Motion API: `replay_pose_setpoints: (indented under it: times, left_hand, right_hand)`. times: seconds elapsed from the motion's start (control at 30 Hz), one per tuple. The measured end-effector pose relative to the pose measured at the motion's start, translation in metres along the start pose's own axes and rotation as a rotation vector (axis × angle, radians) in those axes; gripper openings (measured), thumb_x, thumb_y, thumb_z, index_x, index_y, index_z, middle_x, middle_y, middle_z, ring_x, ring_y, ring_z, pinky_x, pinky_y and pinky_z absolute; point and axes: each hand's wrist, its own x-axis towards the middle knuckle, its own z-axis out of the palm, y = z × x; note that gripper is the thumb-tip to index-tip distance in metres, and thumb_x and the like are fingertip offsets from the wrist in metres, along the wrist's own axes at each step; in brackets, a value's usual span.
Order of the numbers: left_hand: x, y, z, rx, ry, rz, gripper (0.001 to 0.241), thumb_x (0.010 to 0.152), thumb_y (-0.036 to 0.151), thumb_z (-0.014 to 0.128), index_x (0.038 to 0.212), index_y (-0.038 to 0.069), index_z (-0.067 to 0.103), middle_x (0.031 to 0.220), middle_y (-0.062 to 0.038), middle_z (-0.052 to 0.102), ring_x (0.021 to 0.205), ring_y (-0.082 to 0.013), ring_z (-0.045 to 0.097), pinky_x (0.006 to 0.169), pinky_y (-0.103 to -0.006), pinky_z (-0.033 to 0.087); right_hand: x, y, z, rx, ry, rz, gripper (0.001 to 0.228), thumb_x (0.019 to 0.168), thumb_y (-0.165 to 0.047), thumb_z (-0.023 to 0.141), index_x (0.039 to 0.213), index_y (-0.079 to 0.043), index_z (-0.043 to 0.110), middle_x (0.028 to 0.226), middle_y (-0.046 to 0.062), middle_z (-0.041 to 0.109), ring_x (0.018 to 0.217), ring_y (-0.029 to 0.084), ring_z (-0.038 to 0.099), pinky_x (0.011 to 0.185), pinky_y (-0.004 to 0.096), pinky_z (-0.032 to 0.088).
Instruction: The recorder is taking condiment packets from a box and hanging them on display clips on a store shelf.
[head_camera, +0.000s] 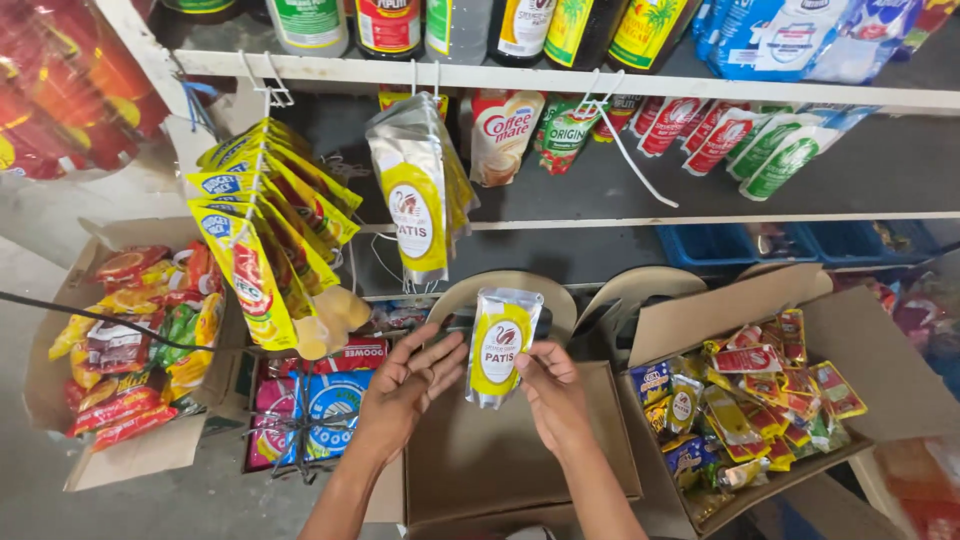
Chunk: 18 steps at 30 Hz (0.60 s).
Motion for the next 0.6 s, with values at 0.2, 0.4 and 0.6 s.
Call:
replay_pose_setpoints:
  times: [0.2,0.4,0.6]
  left_hand:
    - [-0.015,0.025,0.005,-0.086,-0.116,0.026,0.075,0.088,-0.017,0.039,0.157,0.010,0.028,0.160,-0.024,0.039,0.143,-0.0405,0.047,0.118,-0.0532,0.038]
    - [-0.018,0.031,-0.003,-0.017,-0.196,0.118,0.089,0.082,-0.019,0.046,0.162,0.012,0.021,0.162,-0.024,0.038,0.142,-0.0398,0.049,0.116,-0.0508,0.040]
    - [-0.040,0.053,0.030,0.248,-0.090,0.199,0.083,0.090,-0.015,0.055,0.160,0.011,0.019,0.154,-0.025,0.049,0.131,-0.0354,0.062,0.103,-0.0400,0.049]
  right_hand:
    - [-0.004,-0.023,0.042,0.021,-0.027,-0.001,0.012,0.092,-0.004,0.069,0.103,-0.006,0.064,0.106,0.005,0.071,0.096,0.013,0.066,0.085,0.030,0.053]
    - [-0.002,-0.006,0.019,0.033,-0.063,-0.036,0.013,0.099,0.000,0.069,0.110,-0.003,0.065,0.109,0.010,0.070,0.094,0.015,0.063,0.081,0.031,0.048]
    - [-0.009,-0.022,0.043,0.018,-0.061,-0.032,0.012,0.096,-0.001,0.067,0.107,-0.004,0.064,0.109,0.009,0.071,0.098,0.016,0.066,0.086,0.032,0.051]
